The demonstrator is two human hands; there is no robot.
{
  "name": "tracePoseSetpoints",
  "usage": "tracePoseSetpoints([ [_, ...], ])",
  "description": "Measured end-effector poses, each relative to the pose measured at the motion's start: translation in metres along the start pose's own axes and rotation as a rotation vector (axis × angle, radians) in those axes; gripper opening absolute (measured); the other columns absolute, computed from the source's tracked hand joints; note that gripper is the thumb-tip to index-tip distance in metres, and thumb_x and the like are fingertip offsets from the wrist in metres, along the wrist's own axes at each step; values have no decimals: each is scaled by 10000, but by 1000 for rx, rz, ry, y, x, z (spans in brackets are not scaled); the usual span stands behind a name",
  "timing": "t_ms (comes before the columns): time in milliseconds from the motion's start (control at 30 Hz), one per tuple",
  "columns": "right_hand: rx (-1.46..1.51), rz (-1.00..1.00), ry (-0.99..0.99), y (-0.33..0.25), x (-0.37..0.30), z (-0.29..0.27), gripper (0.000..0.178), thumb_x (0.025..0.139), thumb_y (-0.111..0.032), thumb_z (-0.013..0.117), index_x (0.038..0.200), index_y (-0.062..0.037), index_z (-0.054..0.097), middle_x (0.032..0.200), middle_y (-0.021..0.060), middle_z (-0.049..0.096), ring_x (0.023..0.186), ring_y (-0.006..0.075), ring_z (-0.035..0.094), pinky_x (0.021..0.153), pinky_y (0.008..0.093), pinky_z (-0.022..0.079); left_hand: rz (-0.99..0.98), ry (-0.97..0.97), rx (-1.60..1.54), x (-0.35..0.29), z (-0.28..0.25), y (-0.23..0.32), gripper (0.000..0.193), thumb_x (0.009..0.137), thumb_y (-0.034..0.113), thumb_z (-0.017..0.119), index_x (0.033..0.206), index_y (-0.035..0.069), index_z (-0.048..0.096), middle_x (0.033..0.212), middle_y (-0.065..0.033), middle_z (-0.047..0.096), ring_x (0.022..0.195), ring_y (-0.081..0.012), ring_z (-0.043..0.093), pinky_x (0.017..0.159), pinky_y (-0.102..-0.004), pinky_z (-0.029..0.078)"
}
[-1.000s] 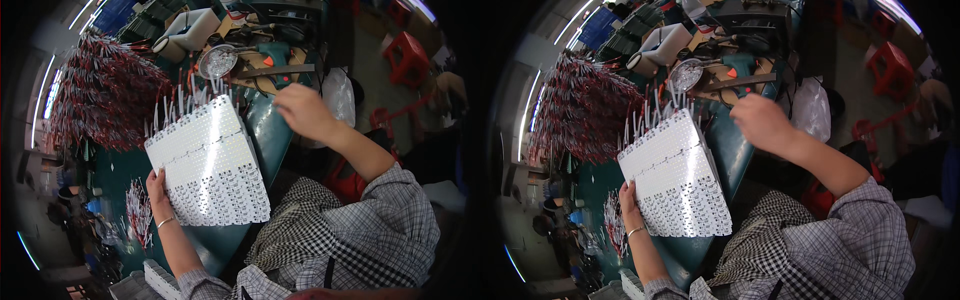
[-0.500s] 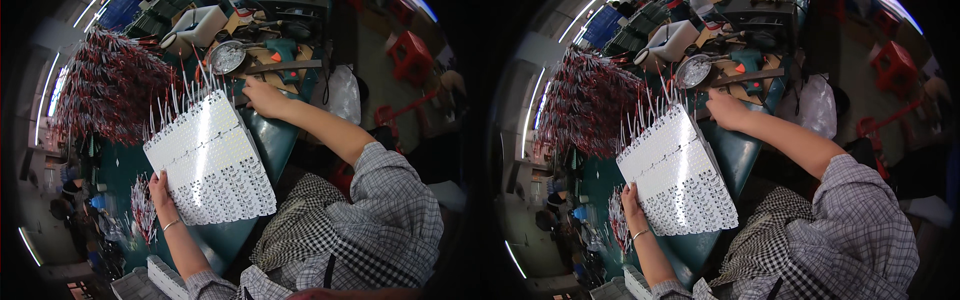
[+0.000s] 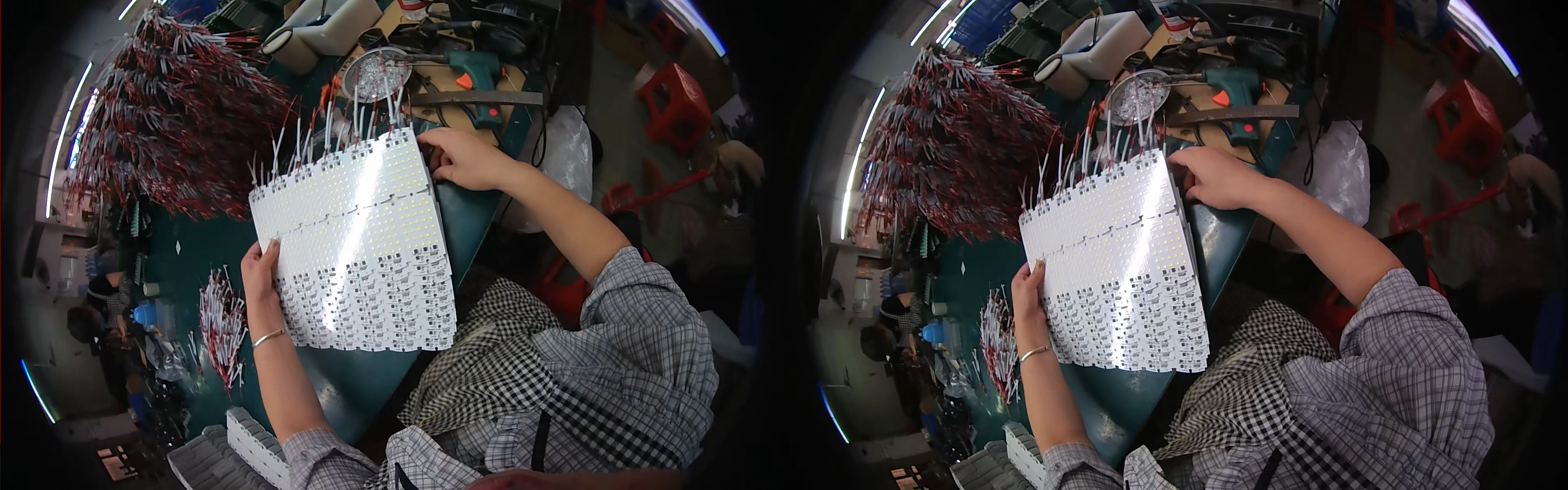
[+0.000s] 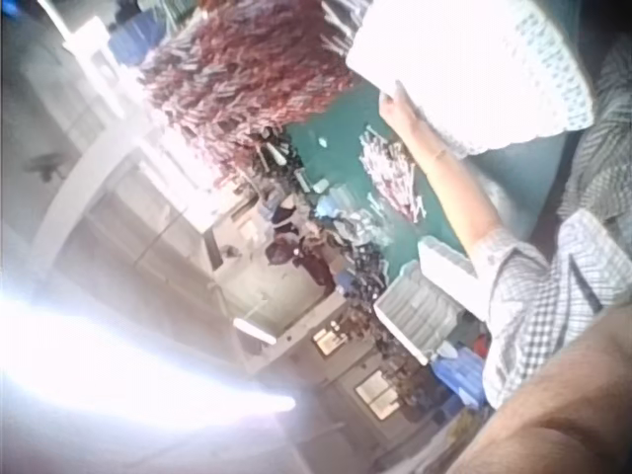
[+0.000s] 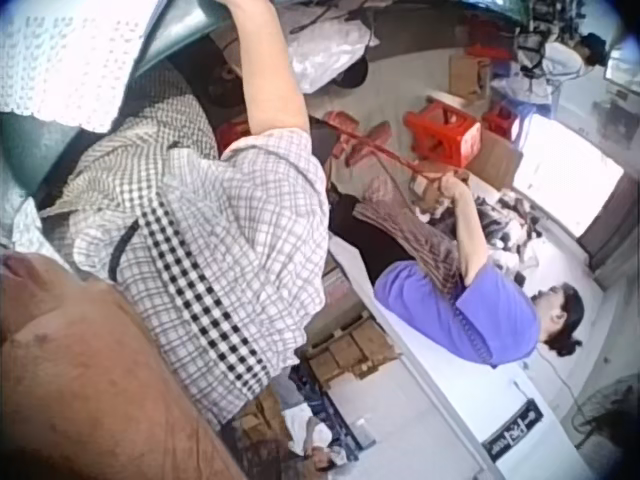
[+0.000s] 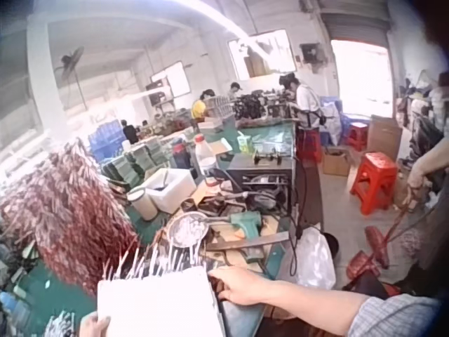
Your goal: The person solders wires onto an LED board panel using a soldering gun, turns the panel over by hand, and solders additional wires onto the board.
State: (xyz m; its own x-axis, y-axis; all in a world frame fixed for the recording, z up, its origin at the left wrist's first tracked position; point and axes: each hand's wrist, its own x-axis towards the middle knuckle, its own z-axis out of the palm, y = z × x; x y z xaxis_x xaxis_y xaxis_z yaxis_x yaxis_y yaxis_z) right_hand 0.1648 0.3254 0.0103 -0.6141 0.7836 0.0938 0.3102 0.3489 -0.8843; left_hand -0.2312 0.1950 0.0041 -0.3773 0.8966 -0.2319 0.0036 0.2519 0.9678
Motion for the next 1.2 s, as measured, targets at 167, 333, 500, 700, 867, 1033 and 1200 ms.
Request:
tracePoseSetpoints([
  [167,-462,-224,349,-14,-23,-19,386,699,-10,696,1073,-23,600,1016,128,614,968,300,585,855,373,473,-44,13,39,3,6,-4,268,863,107,665,1064,-67,631,927,-86,684,750,-106,621,692,-221,480],
  [333,-874,-270,634,-5,-34,-74,331,714,-114,727,1025,-48,636,1031,99,620,1036,292,545,889,388,448,-59,52,401,-2,11,10,388,843,235,707,1104,-43,636,943,-97,687,763,-137,622,714,-250,491],
  [500,-1021,-110,495,2,-26,-78,304,756,-238,729,997,-64,669,1008,62,601,1041,255,525,873,383,428,414,354,1010,-20,-1,14,519,835,341,701,1173,-42,611,1061,-171,672,870,-219,636,787,-313,499],
  [700,-1104,-31,311,-6,-14,-82,244,803,-288,669,868,-53,657,883,100,597,921,298,583,778,412,480,179,266,839,-83,-42,-18,455,824,251,700,1174,-27,617,1049,-176,681,859,-217,659,769,-326,510],
  [867,-1078,-94,448,0,-35,-94,254,822,-272,653,916,-36,645,883,119,602,932,315,576,783,410,467,222,389,817,-145,-47,-45,360,733,160,741,1049,1,673,976,-131,665,847,-240,645,790,-324,503],
  [1033,-806,131,654,-12,-87,-86,246,865,-206,647,1004,-2,641,917,117,621,849,238,619,757,317,473,289,383,880,-166,-26,-43,441,634,186,817,1007,-8,681,982,-118,632,968,-287,575,859,-358,457],
  [1200,-493,-179,506,-54,-79,-22,220,848,-132,672,1009,12,630,894,95,598,831,199,593,763,283,462,344,382,786,-165,-30,-52,463,591,114,855,994,-28,675,879,-80,604,794,-184,583,734,-273,475],
])
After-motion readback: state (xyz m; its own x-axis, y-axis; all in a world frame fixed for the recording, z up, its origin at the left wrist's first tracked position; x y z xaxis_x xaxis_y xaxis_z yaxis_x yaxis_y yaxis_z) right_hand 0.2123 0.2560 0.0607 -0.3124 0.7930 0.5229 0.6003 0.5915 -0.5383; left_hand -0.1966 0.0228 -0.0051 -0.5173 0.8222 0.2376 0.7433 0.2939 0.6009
